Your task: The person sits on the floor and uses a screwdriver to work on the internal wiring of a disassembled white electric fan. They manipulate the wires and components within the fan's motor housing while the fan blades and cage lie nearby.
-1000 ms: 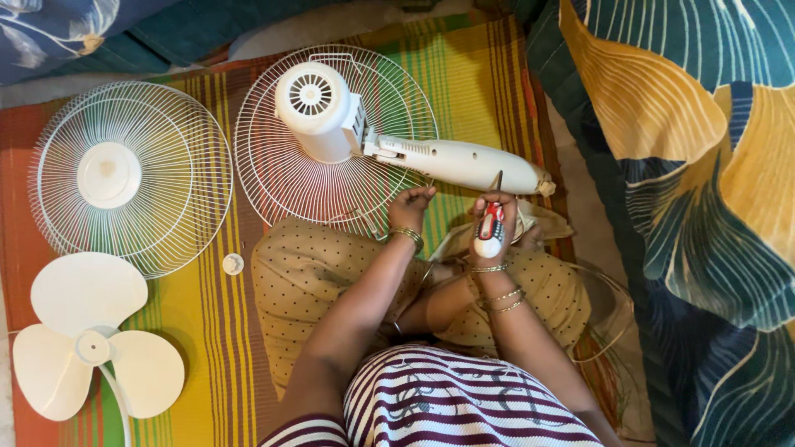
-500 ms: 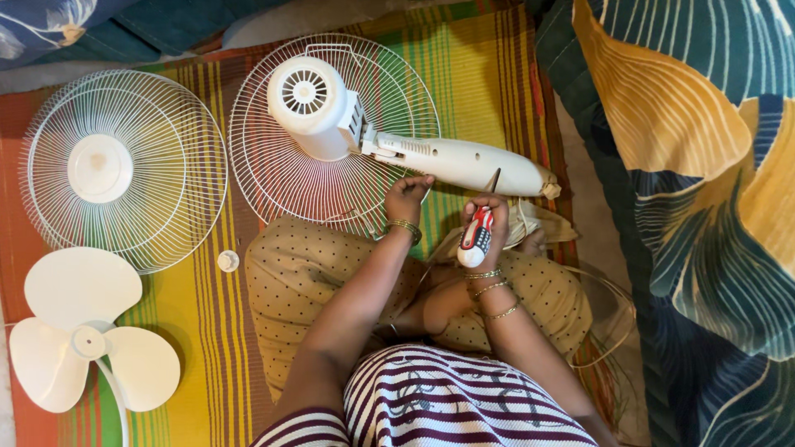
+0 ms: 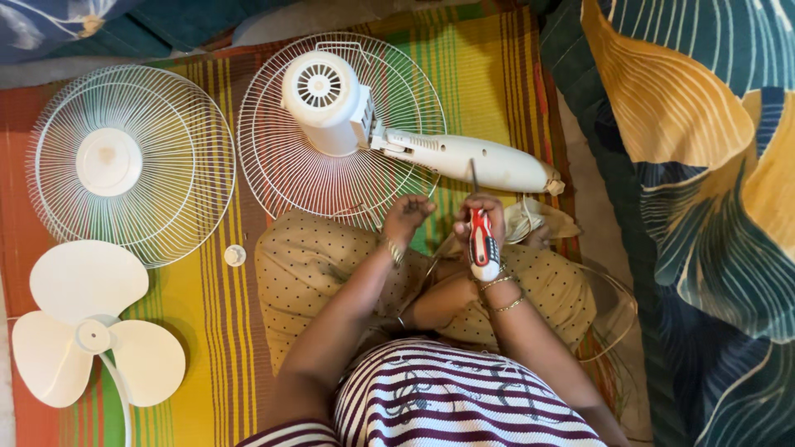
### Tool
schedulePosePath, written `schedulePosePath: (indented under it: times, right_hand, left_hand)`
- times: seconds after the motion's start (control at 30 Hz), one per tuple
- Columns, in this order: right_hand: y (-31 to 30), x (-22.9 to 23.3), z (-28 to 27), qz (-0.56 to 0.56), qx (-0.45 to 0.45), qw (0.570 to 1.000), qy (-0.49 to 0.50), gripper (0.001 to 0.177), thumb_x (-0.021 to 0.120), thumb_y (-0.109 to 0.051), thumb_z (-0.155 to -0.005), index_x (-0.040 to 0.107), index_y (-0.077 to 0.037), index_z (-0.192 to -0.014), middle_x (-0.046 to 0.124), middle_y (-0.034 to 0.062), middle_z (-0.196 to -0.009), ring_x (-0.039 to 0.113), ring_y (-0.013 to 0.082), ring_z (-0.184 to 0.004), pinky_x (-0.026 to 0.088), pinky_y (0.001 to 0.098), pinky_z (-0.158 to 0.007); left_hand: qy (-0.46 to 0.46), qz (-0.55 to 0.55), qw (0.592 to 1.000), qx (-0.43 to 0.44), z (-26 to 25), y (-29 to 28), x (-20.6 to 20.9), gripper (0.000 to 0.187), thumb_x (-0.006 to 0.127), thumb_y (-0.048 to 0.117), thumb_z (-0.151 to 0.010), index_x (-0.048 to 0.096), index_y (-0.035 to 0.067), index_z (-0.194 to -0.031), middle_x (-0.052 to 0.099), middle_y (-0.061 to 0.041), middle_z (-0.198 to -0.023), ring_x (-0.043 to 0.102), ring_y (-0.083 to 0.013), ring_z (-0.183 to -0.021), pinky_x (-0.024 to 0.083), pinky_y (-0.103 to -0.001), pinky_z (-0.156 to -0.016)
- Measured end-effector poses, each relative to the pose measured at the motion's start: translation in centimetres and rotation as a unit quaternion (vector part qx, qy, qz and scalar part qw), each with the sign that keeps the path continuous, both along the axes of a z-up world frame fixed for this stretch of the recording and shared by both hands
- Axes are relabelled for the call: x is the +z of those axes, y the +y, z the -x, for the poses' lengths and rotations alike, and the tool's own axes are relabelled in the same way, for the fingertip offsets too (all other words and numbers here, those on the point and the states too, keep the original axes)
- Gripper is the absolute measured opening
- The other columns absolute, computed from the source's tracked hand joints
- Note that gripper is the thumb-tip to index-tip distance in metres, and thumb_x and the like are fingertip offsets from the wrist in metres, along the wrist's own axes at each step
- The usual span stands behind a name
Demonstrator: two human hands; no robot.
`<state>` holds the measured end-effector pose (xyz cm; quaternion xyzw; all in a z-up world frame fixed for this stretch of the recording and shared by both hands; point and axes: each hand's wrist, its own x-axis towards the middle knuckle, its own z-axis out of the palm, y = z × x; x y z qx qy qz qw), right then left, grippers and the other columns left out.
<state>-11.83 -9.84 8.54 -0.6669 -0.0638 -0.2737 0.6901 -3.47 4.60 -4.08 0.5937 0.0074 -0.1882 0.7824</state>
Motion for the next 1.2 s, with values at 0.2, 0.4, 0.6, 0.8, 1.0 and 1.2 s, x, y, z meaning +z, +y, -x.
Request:
schedulePosePath:
  times: [0.2,0.4,0.6,0.8,1.0,1.2]
  right_hand:
    - [0.7,-1.7,1.9,0.116,0.059,0.991,0.016,0.036,0.080,-0.021,-0.089,0.058,-0.005,-0.114,0.062,0.0099,-0.109,0.062,0.0154,-0.091,0.054,0.0295,-0.083]
    - [1.7,-0.9,1.4,0.165,0.097,0.981,0.037,0.036,0.081,-0.005,-0.085,0.059,-0.004,-0.113,0.060,0.0109,-0.114,0.062,0.0190,-0.098,0.053,0.0307,-0.089]
    - [2.3,0.4,1.1,0.199,0.094,0.975,0.035,0.038,0.078,0.001,-0.083,0.059,-0.003,-0.116,0.060,0.0112,-0.118,0.062,0.0209,-0.107,0.052,0.0320,-0.096]
    - [2.1,0.3,0.8,0.175,0.111,0.977,0.042,0.039,0.078,-0.001,-0.084,0.057,-0.004,-0.117,0.057,0.0110,-0.117,0.064,0.0194,-0.102,0.054,0.0318,-0.094]
    - [2.0,-0.5,0.2,0.186,0.094,0.978,0.013,0.039,0.079,-0.001,-0.084,0.057,-0.004,-0.116,0.057,0.0114,-0.116,0.063,0.0210,-0.103,0.052,0.0333,-0.095]
    - [1.6,-2.6,-1.5,0.155,0.093,0.983,0.026,0.039,0.081,-0.005,-0.087,0.056,-0.005,-0.117,0.058,0.0108,-0.117,0.063,0.0218,-0.106,0.051,0.0339,-0.099]
  left_hand:
    - [0.066,-0.003,0.990,-0.122,2.5,2.2,2.5,0.029,0.071,0.018,-0.091,0.066,0.006,-0.117,0.071,-0.003,-0.099,0.063,-0.0143,-0.078,0.056,-0.028,-0.069]
    - [0.087,0.101,0.987,-0.093,0.9,1.4,0.2,0.035,0.070,0.023,-0.093,0.063,0.005,-0.122,0.070,-0.006,-0.107,0.067,-0.0164,-0.093,0.057,-0.034,-0.080]
    - [0.076,0.063,0.989,-0.109,0.7,1.2,0.3,0.034,0.068,0.024,-0.095,0.064,0.007,-0.123,0.070,-0.007,-0.113,0.067,-0.0187,-0.102,0.057,-0.034,-0.084]
    - [0.095,0.063,0.987,-0.112,0.9,1.4,1.1,0.034,0.067,0.026,-0.096,0.064,0.007,-0.123,0.071,-0.008,-0.114,0.066,-0.0190,-0.103,0.056,-0.033,-0.084]
    - [0.077,0.105,0.985,-0.113,0.9,1.2,-0.7,0.032,0.059,0.018,-0.097,0.063,0.006,-0.126,0.070,-0.006,-0.113,0.066,-0.0172,-0.104,0.057,-0.032,-0.085]
    - [0.066,0.115,0.985,-0.108,0.9,1.2,-1.2,0.032,0.055,0.011,-0.096,0.060,0.002,-0.126,0.071,-0.006,-0.119,0.067,-0.0164,-0.110,0.054,-0.030,-0.097]
